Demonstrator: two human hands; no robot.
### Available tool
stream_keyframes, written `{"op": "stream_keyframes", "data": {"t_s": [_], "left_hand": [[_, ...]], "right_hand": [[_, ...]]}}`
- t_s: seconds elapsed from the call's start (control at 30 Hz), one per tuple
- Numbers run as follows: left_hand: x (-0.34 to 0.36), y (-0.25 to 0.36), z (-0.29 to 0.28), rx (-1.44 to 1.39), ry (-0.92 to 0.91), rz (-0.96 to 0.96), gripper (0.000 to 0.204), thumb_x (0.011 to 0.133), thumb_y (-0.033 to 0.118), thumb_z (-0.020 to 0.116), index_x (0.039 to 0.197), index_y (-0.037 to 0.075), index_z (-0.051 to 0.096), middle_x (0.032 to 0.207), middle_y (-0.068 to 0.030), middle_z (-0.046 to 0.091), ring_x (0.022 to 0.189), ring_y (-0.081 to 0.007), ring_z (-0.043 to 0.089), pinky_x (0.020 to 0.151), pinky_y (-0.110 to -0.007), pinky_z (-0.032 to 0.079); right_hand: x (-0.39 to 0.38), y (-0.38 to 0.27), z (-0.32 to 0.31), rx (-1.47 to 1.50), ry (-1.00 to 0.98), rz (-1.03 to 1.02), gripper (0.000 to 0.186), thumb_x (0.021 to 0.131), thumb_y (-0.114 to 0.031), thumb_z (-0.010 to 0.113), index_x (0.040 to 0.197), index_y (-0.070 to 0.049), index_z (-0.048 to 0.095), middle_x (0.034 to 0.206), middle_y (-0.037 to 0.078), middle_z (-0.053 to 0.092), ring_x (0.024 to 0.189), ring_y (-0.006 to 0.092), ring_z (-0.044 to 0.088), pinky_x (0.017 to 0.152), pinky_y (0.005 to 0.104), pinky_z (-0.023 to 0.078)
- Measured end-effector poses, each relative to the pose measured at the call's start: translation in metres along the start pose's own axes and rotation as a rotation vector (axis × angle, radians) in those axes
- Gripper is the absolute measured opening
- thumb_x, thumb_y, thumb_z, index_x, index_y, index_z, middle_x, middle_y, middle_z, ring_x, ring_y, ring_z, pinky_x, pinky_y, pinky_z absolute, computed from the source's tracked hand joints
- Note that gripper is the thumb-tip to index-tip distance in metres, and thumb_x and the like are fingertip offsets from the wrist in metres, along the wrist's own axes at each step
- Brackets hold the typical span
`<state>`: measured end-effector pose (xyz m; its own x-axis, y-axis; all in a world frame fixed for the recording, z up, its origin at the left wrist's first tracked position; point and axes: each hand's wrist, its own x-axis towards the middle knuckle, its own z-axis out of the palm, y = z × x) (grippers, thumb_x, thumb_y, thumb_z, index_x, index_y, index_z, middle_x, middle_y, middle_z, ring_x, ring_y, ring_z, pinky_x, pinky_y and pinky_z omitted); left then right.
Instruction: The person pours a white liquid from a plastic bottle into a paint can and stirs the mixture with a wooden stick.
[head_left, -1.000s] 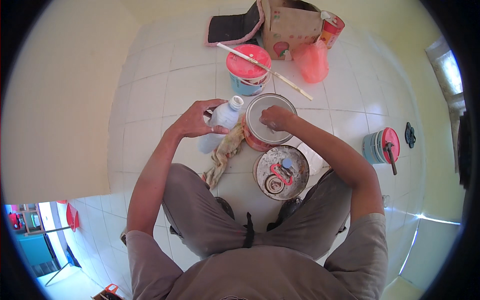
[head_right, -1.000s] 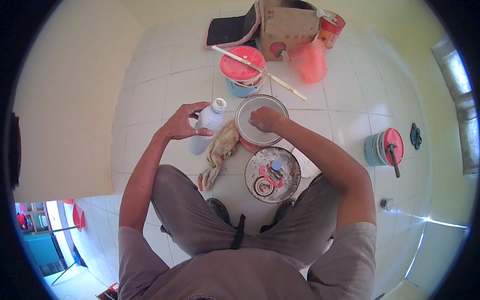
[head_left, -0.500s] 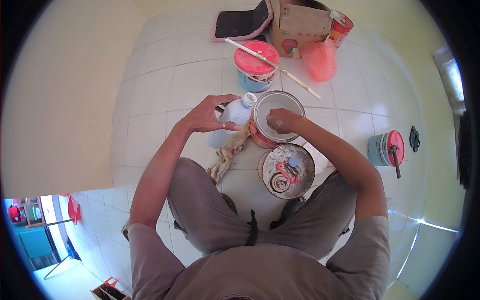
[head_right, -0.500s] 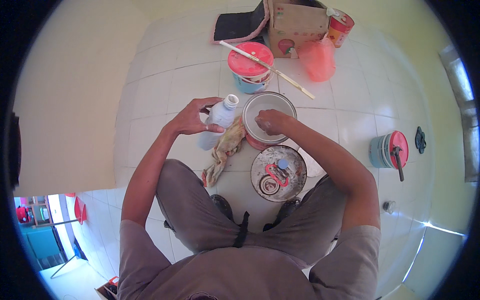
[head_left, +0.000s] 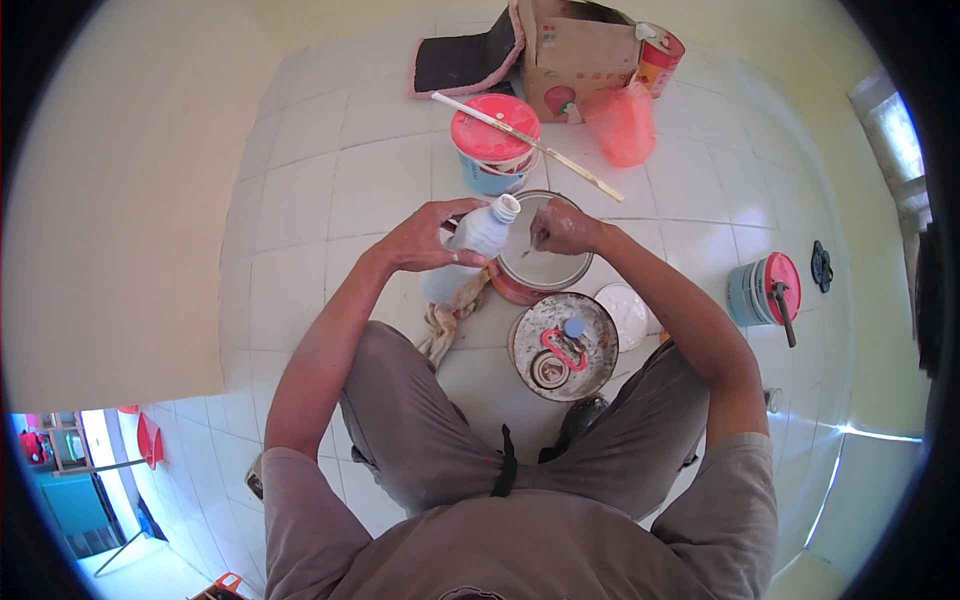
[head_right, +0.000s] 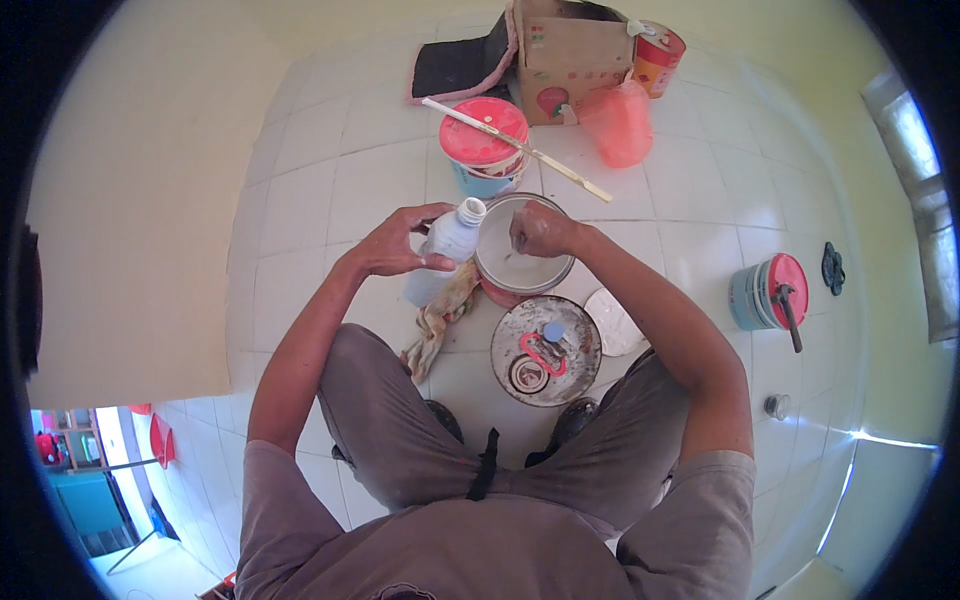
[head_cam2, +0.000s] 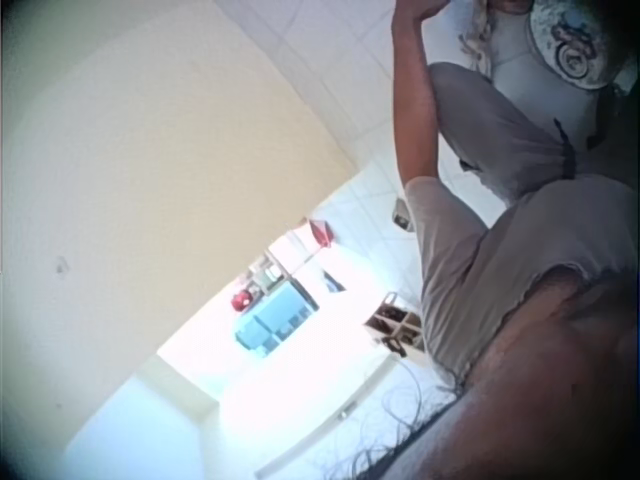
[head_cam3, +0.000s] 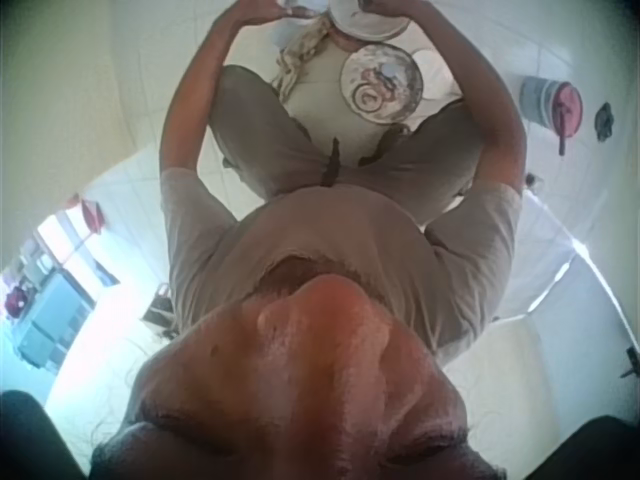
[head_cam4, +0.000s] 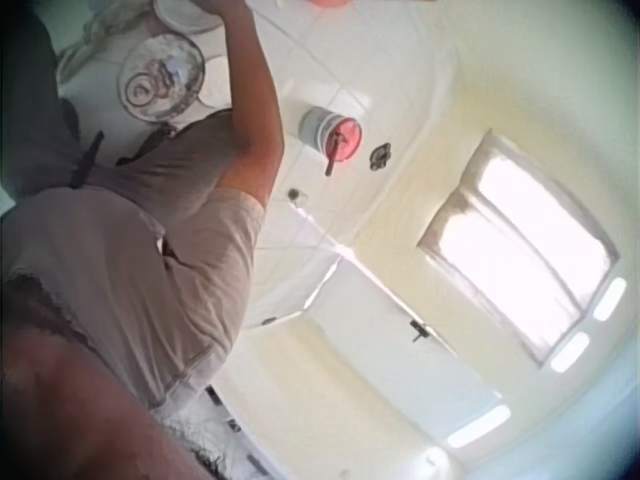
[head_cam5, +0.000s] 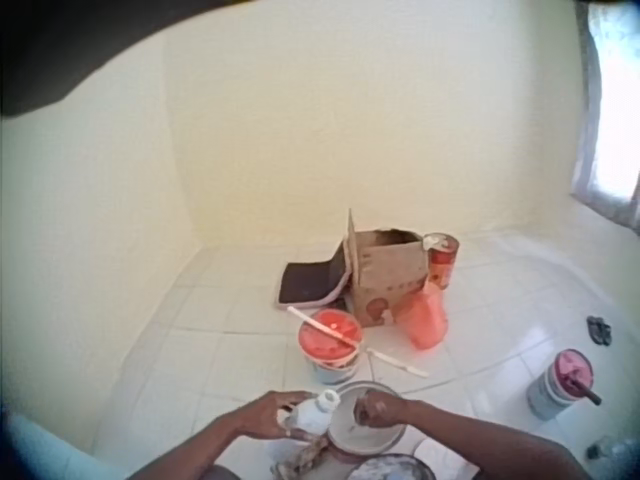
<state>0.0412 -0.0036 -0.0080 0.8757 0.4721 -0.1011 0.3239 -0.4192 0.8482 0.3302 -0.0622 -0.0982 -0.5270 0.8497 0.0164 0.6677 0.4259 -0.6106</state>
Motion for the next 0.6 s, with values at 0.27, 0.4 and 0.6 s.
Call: {"op": "stream_keyframes", "data": {"t_s": [0.27,0.4,0.6], "left_hand": [[0.009,-0.005,0.003,0.024,0.000,0.002,0.088,0.074,0.043,0.090,0.146,0.007,0.053,0.136,-0.0124,0.064,0.126,-0.0283,0.061,0.112,-0.047,0.046],[0.005,-0.006,0.000,0.009,0.020,-0.032,0.089,0.074,0.045,0.090,0.146,0.007,0.053,0.136,-0.0128,0.064,0.127,-0.0285,0.061,0.110,-0.048,0.048],[0.000,-0.004,-0.005,0.017,0.040,-0.037,0.090,0.073,0.045,0.091,0.146,0.007,0.053,0.136,-0.0125,0.064,0.127,-0.0278,0.061,0.109,-0.048,0.048]], "right_hand": [[-0.003,-0.015,-0.023,-0.243,-0.024,0.100,0.008,0.072,-0.004,0.069,0.079,-0.003,0.072,0.079,0.018,0.071,0.079,0.0356,0.072,0.073,0.0460,0.057],[0.006,-0.031,-0.015,-0.585,-0.043,0.010,0.006,0.079,-0.008,0.068,0.076,-0.003,0.069,0.082,0.017,0.071,0.079,0.0347,0.073,0.072,0.0461,0.059],[0.015,-0.038,0.010,-0.673,-0.217,-0.063,0.011,0.084,-0.012,0.064,0.077,-0.006,0.071,0.083,0.018,0.072,0.080,0.0337,0.074,0.072,0.0465,0.059]]}}
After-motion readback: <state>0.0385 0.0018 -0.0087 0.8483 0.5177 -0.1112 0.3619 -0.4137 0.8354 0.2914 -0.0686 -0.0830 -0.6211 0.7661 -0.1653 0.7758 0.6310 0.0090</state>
